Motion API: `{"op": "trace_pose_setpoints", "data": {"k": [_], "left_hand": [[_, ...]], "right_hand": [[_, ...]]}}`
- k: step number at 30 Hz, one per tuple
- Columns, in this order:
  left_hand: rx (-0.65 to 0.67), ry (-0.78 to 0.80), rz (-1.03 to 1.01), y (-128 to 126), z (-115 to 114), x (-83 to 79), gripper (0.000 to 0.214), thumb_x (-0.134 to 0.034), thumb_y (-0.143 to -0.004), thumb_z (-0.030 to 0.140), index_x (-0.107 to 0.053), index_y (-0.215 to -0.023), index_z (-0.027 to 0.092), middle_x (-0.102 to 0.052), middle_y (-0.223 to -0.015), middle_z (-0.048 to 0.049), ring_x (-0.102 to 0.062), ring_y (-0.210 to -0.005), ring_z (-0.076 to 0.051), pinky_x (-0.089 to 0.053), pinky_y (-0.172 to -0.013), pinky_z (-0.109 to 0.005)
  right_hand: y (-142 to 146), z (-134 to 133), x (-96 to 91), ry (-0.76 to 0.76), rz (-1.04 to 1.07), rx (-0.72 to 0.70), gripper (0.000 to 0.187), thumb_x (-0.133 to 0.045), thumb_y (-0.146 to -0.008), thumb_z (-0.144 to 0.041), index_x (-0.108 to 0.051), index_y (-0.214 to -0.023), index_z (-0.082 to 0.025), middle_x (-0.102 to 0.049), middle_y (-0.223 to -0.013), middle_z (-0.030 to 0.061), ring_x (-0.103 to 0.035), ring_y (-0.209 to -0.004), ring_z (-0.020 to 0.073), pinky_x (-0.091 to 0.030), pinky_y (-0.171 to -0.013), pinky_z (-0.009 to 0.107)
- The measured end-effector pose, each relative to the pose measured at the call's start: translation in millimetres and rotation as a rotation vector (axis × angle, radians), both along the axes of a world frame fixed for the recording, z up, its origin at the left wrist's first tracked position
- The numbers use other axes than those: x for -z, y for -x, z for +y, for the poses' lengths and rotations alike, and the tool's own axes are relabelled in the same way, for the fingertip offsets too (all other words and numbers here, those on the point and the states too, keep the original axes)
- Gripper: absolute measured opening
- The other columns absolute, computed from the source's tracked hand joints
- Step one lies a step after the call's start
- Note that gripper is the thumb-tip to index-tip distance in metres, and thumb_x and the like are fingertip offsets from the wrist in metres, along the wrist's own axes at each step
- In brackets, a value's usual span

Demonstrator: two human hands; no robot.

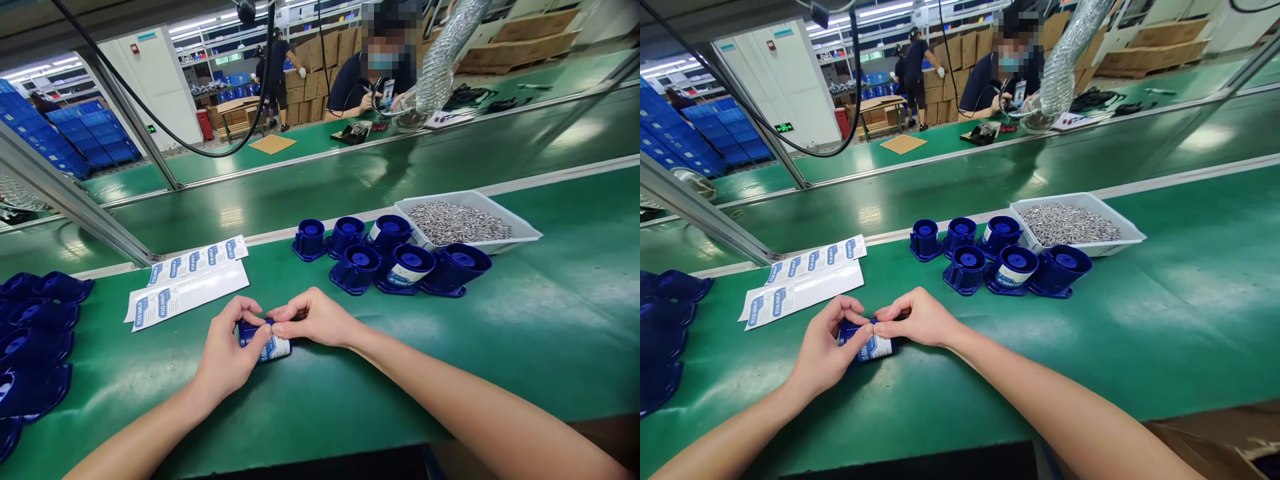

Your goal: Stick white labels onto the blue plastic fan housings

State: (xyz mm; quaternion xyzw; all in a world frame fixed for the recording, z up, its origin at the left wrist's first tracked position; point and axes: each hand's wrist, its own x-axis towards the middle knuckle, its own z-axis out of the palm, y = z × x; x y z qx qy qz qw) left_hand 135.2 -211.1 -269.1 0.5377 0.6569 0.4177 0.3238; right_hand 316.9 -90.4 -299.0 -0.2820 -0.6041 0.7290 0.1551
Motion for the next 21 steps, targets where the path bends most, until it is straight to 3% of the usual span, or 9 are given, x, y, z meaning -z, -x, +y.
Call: {"op": "trace_pose_setpoints", "data": {"k": [3,7,9,12,14,17,21], "left_hand": [[-0.013,-0.025,0.033,-2.9,-0.8,4.0,0.024,-0.069,-0.092,0.035,-0.057,-0.106,0.020,-0.069,-0.085,0.0012,-0.061,-0.082,-0.015,-0.044,-0.080,-0.031],[-0.044,-0.048,0.030,-3.1,-1.9,9.4,0.026,-0.067,-0.096,0.039,-0.056,-0.110,0.020,-0.067,-0.085,0.0014,-0.060,-0.083,-0.015,-0.044,-0.080,-0.029],[-0.062,-0.060,0.023,-2.8,-2.8,12.0,0.028,-0.064,-0.098,0.042,-0.055,-0.114,0.021,-0.065,-0.085,0.0013,-0.059,-0.082,-0.014,-0.043,-0.079,-0.029],[-0.077,-0.109,-0.017,-3.2,-4.4,16.3,0.031,-0.059,-0.103,0.045,-0.051,-0.120,0.021,-0.062,-0.086,0.0011,-0.059,-0.083,-0.015,-0.044,-0.081,-0.030],[-0.074,-0.145,-0.031,-3.6,-5.9,19.7,0.031,-0.056,-0.105,0.044,-0.048,-0.124,0.021,-0.062,-0.087,0.0006,-0.060,-0.086,-0.015,-0.045,-0.085,-0.031],[-0.052,-0.195,0.008,-3.8,-8.3,25.4,0.027,-0.052,-0.107,0.040,-0.047,-0.126,0.021,-0.063,-0.092,-0.0011,-0.061,-0.090,-0.016,-0.045,-0.090,-0.032],[-0.016,-0.232,0.014,-3.3,-9.6,30.9,0.023,-0.050,-0.109,0.035,-0.047,-0.127,0.021,-0.065,-0.092,-0.0018,-0.064,-0.095,-0.017,-0.046,-0.092,-0.032]], "right_hand": [[2.2,5.9,-1.3,-0.025,-0.010,-0.004,0.041,-0.093,-0.063,-0.049,-0.081,-0.080,-0.014,-0.079,-0.098,0.0109,-0.074,-0.103,0.0301,-0.057,-0.087,0.036],[-0.4,3.2,-6.0,-0.154,-0.011,0.005,0.043,-0.085,-0.073,-0.053,-0.082,-0.088,-0.013,-0.079,-0.092,0.0097,-0.073,-0.085,0.0253,-0.052,-0.073,0.033],[-3.5,-3.1,-8.5,-0.350,-0.002,-0.019,0.043,-0.084,-0.076,-0.052,-0.082,-0.098,-0.015,-0.078,-0.096,0.0068,-0.071,-0.089,0.0239,-0.052,-0.080,0.034],[-5.1,-14.9,-7.8,-0.719,0.040,-0.075,0.062,-0.093,-0.067,-0.041,-0.073,-0.120,-0.017,-0.073,-0.114,0.0066,-0.066,-0.106,0.0263,-0.049,-0.095,0.038],[-2.8,-21.0,-4.5,-0.847,0.037,-0.044,0.064,-0.095,-0.062,-0.032,-0.068,-0.117,-0.014,-0.069,-0.114,0.0086,-0.061,-0.107,0.0267,-0.048,-0.092,0.039],[2.3,-23.9,-0.1,-0.771,0.009,0.025,0.057,-0.098,-0.054,-0.027,-0.067,-0.100,-0.016,-0.065,-0.100,0.0044,-0.059,-0.095,0.0229,-0.046,-0.082,0.035],[6.4,-19.5,-0.1,-0.417,0.038,0.031,0.054,-0.100,-0.049,-0.038,-0.072,-0.090,-0.017,-0.064,-0.095,0.0015,-0.061,-0.087,0.0186,-0.046,-0.077,0.031]]}}
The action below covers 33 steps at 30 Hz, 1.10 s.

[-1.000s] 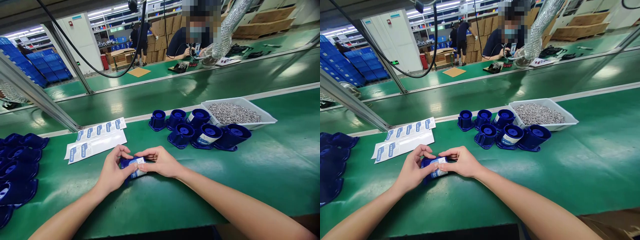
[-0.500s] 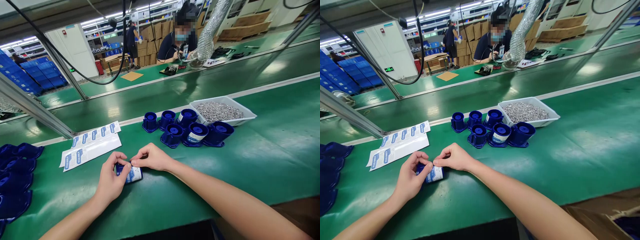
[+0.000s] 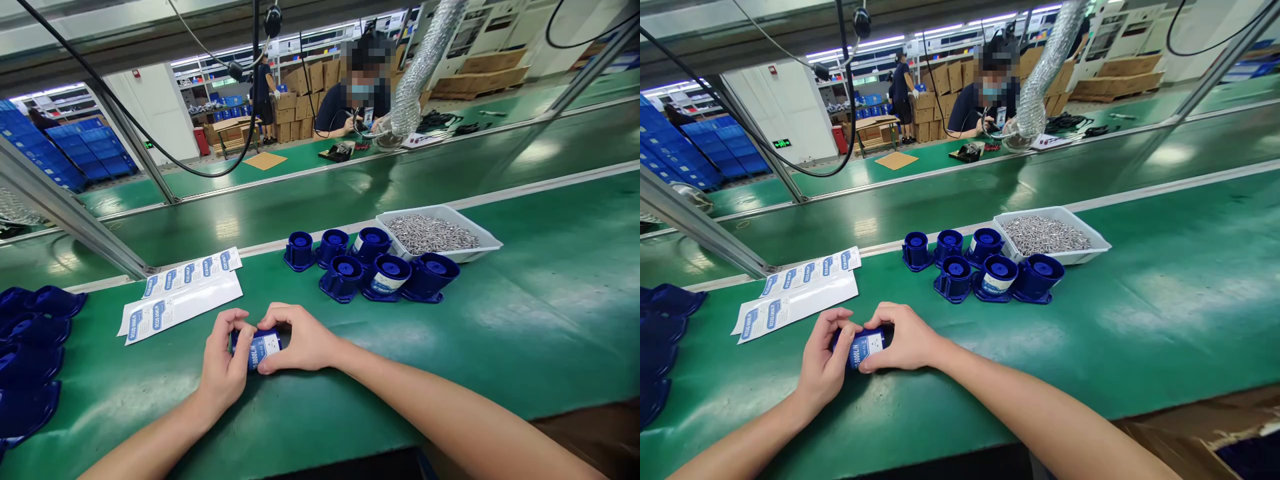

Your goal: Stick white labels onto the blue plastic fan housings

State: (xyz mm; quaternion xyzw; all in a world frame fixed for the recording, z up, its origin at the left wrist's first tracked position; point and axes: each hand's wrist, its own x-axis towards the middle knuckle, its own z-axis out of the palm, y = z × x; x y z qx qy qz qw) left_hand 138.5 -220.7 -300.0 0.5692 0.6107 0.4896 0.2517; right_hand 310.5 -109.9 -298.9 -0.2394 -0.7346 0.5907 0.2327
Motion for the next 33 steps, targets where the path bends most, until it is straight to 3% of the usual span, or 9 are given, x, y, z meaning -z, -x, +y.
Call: {"op": "trace_pose_setpoints", "data": {"k": [5,10,16,18,20,21,24,27,33], "left_hand": [[0.001,-0.042,0.028,-0.5,-0.8,0.9,0.019,-0.049,-0.109,0.033,-0.051,-0.123,0.021,-0.067,-0.096,-0.0032,-0.064,-0.094,-0.017,-0.047,-0.088,-0.031],[0.022,-0.046,-0.024,1.2,-0.8,0.7,0.022,-0.050,-0.109,0.033,-0.047,-0.127,0.021,-0.067,-0.095,-0.0019,-0.063,-0.092,-0.015,-0.045,-0.092,-0.032],[0.104,-0.034,-0.193,7.0,5.9,5.1,0.034,-0.050,-0.108,0.042,-0.044,-0.133,0.020,-0.060,-0.107,-0.0059,-0.057,-0.099,-0.017,-0.044,-0.092,-0.033],[0.124,-0.027,-0.262,7.0,7.3,6.9,0.034,-0.045,-0.109,0.044,-0.044,-0.134,0.020,-0.057,-0.112,-0.0071,-0.054,-0.105,-0.018,-0.043,-0.097,-0.035],[0.132,-0.001,-0.307,6.0,7.1,8.8,0.035,-0.041,-0.110,0.045,-0.045,-0.135,0.020,-0.056,-0.113,-0.0075,-0.053,-0.107,-0.019,-0.041,-0.101,-0.036],[0.134,0.008,-0.315,5.4,6.5,9.8,0.036,-0.039,-0.111,0.046,-0.045,-0.136,0.020,-0.055,-0.113,-0.0075,-0.053,-0.107,-0.019,-0.041,-0.101,-0.036],[0.123,-0.008,-0.281,4.2,3.3,12.8,0.037,-0.037,-0.111,0.046,-0.045,-0.137,0.021,-0.056,-0.115,-0.0079,-0.053,-0.107,-0.020,-0.041,-0.100,-0.037],[0.096,-0.038,-0.238,4.9,0.2,15.4,0.036,-0.036,-0.112,0.044,-0.046,-0.138,0.022,-0.057,-0.115,-0.0076,-0.053,-0.106,-0.019,-0.042,-0.099,-0.036],[0.114,-0.088,-0.179,8.4,-1.7,18.5,0.035,-0.036,-0.112,0.041,-0.047,-0.140,0.023,-0.056,-0.116,-0.0075,-0.053,-0.107,-0.019,-0.042,-0.099,-0.035]], "right_hand": [[4.4,5.4,-1.8,0.309,0.013,0.019,0.051,-0.098,-0.050,-0.044,-0.073,-0.082,-0.014,-0.065,-0.093,0.0030,-0.063,-0.083,0.0175,-0.050,-0.079,0.032],[10.1,7.4,-1.6,0.279,-0.027,0.048,0.042,-0.092,-0.061,-0.050,-0.079,-0.080,-0.015,-0.069,-0.086,0.0050,-0.062,-0.079,0.0175,-0.044,-0.073,0.031],[5.2,-0.3,-9.1,0.023,-0.026,0.110,0.035,-0.072,-0.088,-0.048,-0.075,-0.078,-0.015,-0.069,-0.082,0.0054,-0.061,-0.079,0.0180,-0.043,-0.073,0.033],[1.9,-5.7,-9.0,-0.173,-0.023,0.029,0.039,-0.082,-0.080,-0.050,-0.075,-0.096,-0.015,-0.069,-0.094,0.0058,-0.062,-0.087,0.0205,-0.046,-0.080,0.034],[0.7,-12.8,-4.5,-0.483,-0.011,-0.048,0.064,-0.091,-0.070,-0.046,-0.067,-0.119,-0.014,-0.066,-0.113,0.0097,-0.060,-0.102,0.0257,-0.048,-0.089,0.039],[1.1,-16.5,-1.0,-0.635,-0.004,-0.046,0.065,-0.090,-0.072,-0.040,-0.062,-0.125,-0.012,-0.064,-0.118,0.0124,-0.058,-0.106,0.0278,-0.049,-0.092,0.041],[4.8,-26.1,8.3,-0.830,-0.026,0.049,0.047,-0.079,-0.075,-0.024,-0.060,-0.116,-0.011,-0.063,-0.112,0.0138,-0.056,-0.102,0.0282,-0.050,-0.086,0.042],[8.0,-30.1,7.5,-0.687,-0.072,0.084,0.049,-0.088,-0.064,-0.030,-0.061,-0.103,-0.015,-0.060,-0.100,0.0077,-0.054,-0.090,0.0244,-0.045,-0.075,0.038],[11.2,-29.3,-8.2,-0.175,-0.079,0.168,0.045,-0.095,-0.056,-0.033,-0.064,-0.084,-0.018,-0.055,-0.087,-0.0002,-0.054,-0.080,0.0172,-0.040,-0.072,0.031]]}}
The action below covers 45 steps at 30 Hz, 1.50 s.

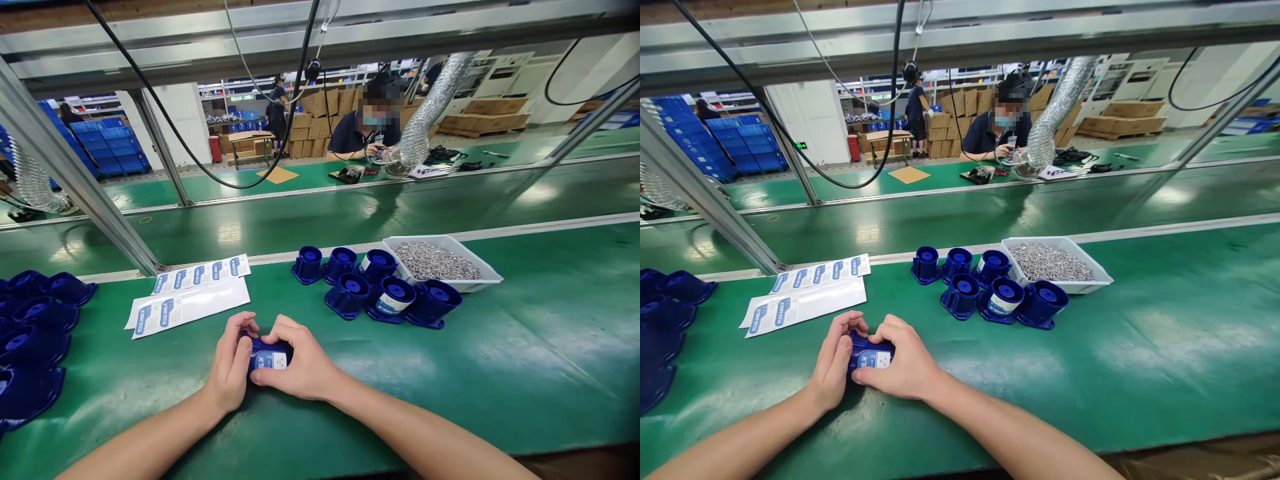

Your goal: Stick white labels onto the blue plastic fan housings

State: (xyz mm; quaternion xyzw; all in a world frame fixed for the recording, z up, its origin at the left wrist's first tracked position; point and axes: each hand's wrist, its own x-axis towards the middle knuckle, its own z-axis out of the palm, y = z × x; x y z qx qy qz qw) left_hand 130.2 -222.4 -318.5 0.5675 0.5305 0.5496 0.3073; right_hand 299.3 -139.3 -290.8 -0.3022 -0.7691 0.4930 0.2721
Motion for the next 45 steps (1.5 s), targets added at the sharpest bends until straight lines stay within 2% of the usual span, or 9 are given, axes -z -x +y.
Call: {"op": "trace_pose_setpoints", "data": {"k": [8,23,29,32,34,36,38,42,45], "left_hand": [[0.032,0.018,0.015,1.6,0.7,-5.4,0.034,-0.040,-0.110,0.041,-0.047,-0.138,0.022,-0.057,-0.113,-0.0075,-0.055,-0.106,-0.020,-0.043,-0.098,-0.036],[0.088,0.044,0.011,3.8,2.5,-12.9,0.032,-0.043,-0.107,0.035,-0.045,-0.136,0.020,-0.056,-0.110,-0.0074,-0.057,-0.099,-0.019,-0.046,-0.091,-0.035],[0.215,0.087,-0.247,15.6,11.2,-13.6,0.043,-0.057,-0.100,0.045,-0.050,-0.133,0.017,-0.056,-0.112,-0.0099,-0.060,-0.096,-0.021,-0.046,-0.090,-0.036],[0.223,0.145,-0.433,23.7,19.9,-8.5,0.049,-0.066,-0.091,0.048,-0.054,-0.125,0.015,-0.059,-0.106,-0.0092,-0.060,-0.090,-0.020,-0.046,-0.087,-0.034],[0.164,0.184,-0.500,26.1,26.5,-4.5,0.049,-0.067,-0.089,0.048,-0.055,-0.122,0.014,-0.061,-0.103,-0.0085,-0.059,-0.089,-0.019,-0.046,-0.087,-0.032],[0.093,0.223,-0.568,25.8,32.4,-2.3,0.051,-0.066,-0.091,0.052,-0.054,-0.121,0.013,-0.062,-0.102,-0.0084,-0.058,-0.090,-0.018,-0.046,-0.088,-0.031],[0.034,0.255,-0.633,23.7,35.6,-2.9,0.057,-0.059,-0.094,0.063,-0.052,-0.120,0.013,-0.062,-0.100,-0.0086,-0.059,-0.089,-0.018,-0.047,-0.088,-0.031],[-0.008,0.328,-0.839,17.4,29.4,-8.6,0.076,-0.052,-0.092,0.080,-0.051,-0.130,0.015,-0.063,-0.113,-0.0125,-0.063,-0.098,-0.023,-0.051,-0.087,-0.035],[0.222,0.280,-0.954,10.5,19.1,-8.1,0.074,-0.066,-0.091,0.070,-0.049,-0.148,0.026,-0.055,-0.143,-0.0135,-0.059,-0.124,-0.030,-0.051,-0.101,-0.044]], "right_hand": [[6.1,13.5,-1.1,0.336,0.028,0.002,0.040,-0.090,-0.063,-0.046,-0.066,-0.064,-0.015,-0.053,-0.078,0.0004,-0.050,-0.072,0.0135,-0.035,-0.067,0.030],[-32.8,40.2,-5.2,0.237,-0.186,-0.201,0.040,-0.082,-0.077,-0.046,-0.075,-0.104,-0.018,-0.069,-0.109,0.0068,-0.061,-0.089,0.0199,-0.049,-0.083,0.036],[-35.9,47.9,-0.7,0.565,-0.012,-0.516,0.078,-0.087,-0.074,-0.038,-0.060,-0.142,-0.014,-0.066,-0.132,0.0162,-0.064,-0.121,0.0267,-0.054,-0.103,0.039],[-30.0,29.6,-2.9,0.491,-0.105,-0.495,0.116,-0.096,-0.058,-0.035,-0.043,-0.160,-0.024,-0.055,-0.146,0.0160,-0.068,-0.107,0.0261,-0.058,-0.090,0.035],[-25.3,14.8,-5.9,0.288,-0.259,-0.416,0.138,-0.100,-0.050,-0.036,-0.026,-0.167,-0.031,-0.053,-0.145,0.0159,-0.067,-0.088,0.0212,-0.058,-0.083,0.036],[-20.0,4.4,-7.4,0.116,-0.302,-0.318,0.127,-0.096,-0.056,-0.039,-0.033,-0.165,-0.029,-0.061,-0.133,0.0139,-0.064,-0.092,0.0247,-0.056,-0.087,0.038],[-14.1,1.5,-5.1,0.111,-0.211,-0.230,0.102,-0.089,-0.063,-0.033,-0.049,-0.157,-0.026,-0.066,-0.125,0.0114,-0.063,-0.096,0.0261,-0.055,-0.085,0.036],[-5.0,13.4,10.5,0.414,0.155,-0.157,0.066,-0.080,-0.070,-0.029,-0.063,-0.132,-0.015,-0.071,-0.112,0.0101,-0.067,-0.091,0.0220,-0.052,-0.079,0.031],[-4.4,22.0,21.9,0.573,0.381,-0.108,0.078,-0.088,-0.069,-0.042,-0.049,-0.131,-0.015,-0.070,-0.115,0.0131,-0.068,-0.095,0.0223,-0.054,-0.082,0.032]]}}
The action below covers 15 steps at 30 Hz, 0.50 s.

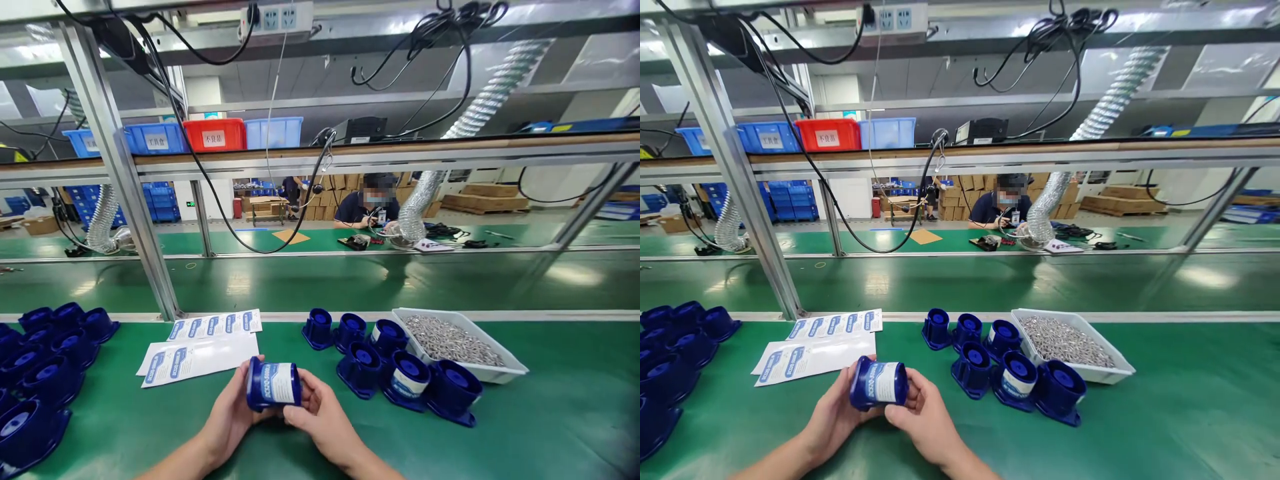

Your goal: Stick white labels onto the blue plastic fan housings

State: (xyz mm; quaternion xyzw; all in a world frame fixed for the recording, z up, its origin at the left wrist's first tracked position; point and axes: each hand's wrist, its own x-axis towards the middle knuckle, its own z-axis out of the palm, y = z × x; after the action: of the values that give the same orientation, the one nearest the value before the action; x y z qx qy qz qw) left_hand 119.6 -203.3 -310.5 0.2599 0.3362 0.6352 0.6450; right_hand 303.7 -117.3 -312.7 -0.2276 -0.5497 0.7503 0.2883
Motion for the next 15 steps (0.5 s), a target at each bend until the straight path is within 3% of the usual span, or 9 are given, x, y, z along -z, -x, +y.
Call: {"op": "trace_pose_setpoints", "data": {"k": [2,4,6,9,13,15], "left_hand": [[0.085,-0.189,0.020,-5.1,-4.2,4.5,0.065,-0.073,-0.094,0.052,-0.047,-0.153,0.042,-0.044,-0.158,-0.0073,-0.050,-0.139,-0.032,-0.044,-0.114,-0.053],[0.095,-0.275,0.095,-8.7,-4.6,10.8,0.057,-0.073,-0.096,0.042,-0.053,-0.149,0.047,-0.042,-0.160,-0.0042,-0.047,-0.143,-0.031,-0.041,-0.118,-0.054],[0.058,-0.236,0.134,-9.3,-2.2,16.3,0.046,-0.072,-0.097,0.043,-0.063,-0.142,0.040,-0.052,-0.151,-0.0080,-0.050,-0.139,-0.031,-0.044,-0.115,-0.050],[-0.031,-0.148,0.104,-3.4,1.5,18.9,0.045,-0.073,-0.095,0.048,-0.069,-0.136,0.030,-0.064,-0.133,-0.0121,-0.060,-0.126,-0.029,-0.048,-0.108,-0.044],[-0.008,-0.061,-0.026,7.8,-0.2,12.9,0.045,-0.075,-0.094,0.046,-0.069,-0.135,0.029,-0.066,-0.130,-0.0111,-0.066,-0.110,-0.022,-0.051,-0.099,-0.038],[0.046,-0.037,-0.047,10.0,-3.2,9.9,0.050,-0.078,-0.091,0.043,-0.067,-0.138,0.030,-0.067,-0.129,-0.0106,-0.067,-0.104,-0.019,-0.051,-0.094,-0.034]], "right_hand": [[-2.4,-0.2,1.2,0.032,0.069,0.067,0.079,-0.087,-0.071,-0.050,-0.042,-0.128,-0.019,-0.068,-0.118,0.0134,-0.068,-0.094,0.0225,-0.054,-0.080,0.033],[-5.8,-4.4,-3.5,-0.098,0.023,0.115,0.066,-0.083,-0.077,-0.046,-0.042,-0.122,-0.021,-0.067,-0.118,0.0107,-0.067,-0.099,0.0234,-0.054,-0.084,0.035],[-8.9,-9.1,-10.6,-0.329,-0.149,0.130,0.055,-0.080,-0.077,-0.032,-0.047,-0.120,-0.021,-0.066,-0.116,0.0079,-0.065,-0.105,0.0238,-0.052,-0.092,0.036],[-12.0,-9.9,-15.6,-0.558,-0.381,0.097,0.067,-0.083,-0.069,-0.021,-0.052,-0.129,-0.021,-0.064,-0.124,0.0077,-0.062,-0.113,0.0251,-0.048,-0.102,0.039],[-15.5,-2.0,-4.6,-0.721,-0.323,0.077,0.070,-0.093,-0.062,-0.023,-0.060,-0.123,-0.020,-0.046,-0.151,0.0137,-0.049,-0.137,0.0310,-0.047,-0.111,0.041],[-17.9,0.7,2.5,-0.754,-0.274,0.101,0.089,-0.096,-0.060,-0.025,-0.053,-0.137,-0.020,-0.036,-0.160,0.0162,-0.041,-0.146,0.0332,-0.047,-0.115,0.042]]}}
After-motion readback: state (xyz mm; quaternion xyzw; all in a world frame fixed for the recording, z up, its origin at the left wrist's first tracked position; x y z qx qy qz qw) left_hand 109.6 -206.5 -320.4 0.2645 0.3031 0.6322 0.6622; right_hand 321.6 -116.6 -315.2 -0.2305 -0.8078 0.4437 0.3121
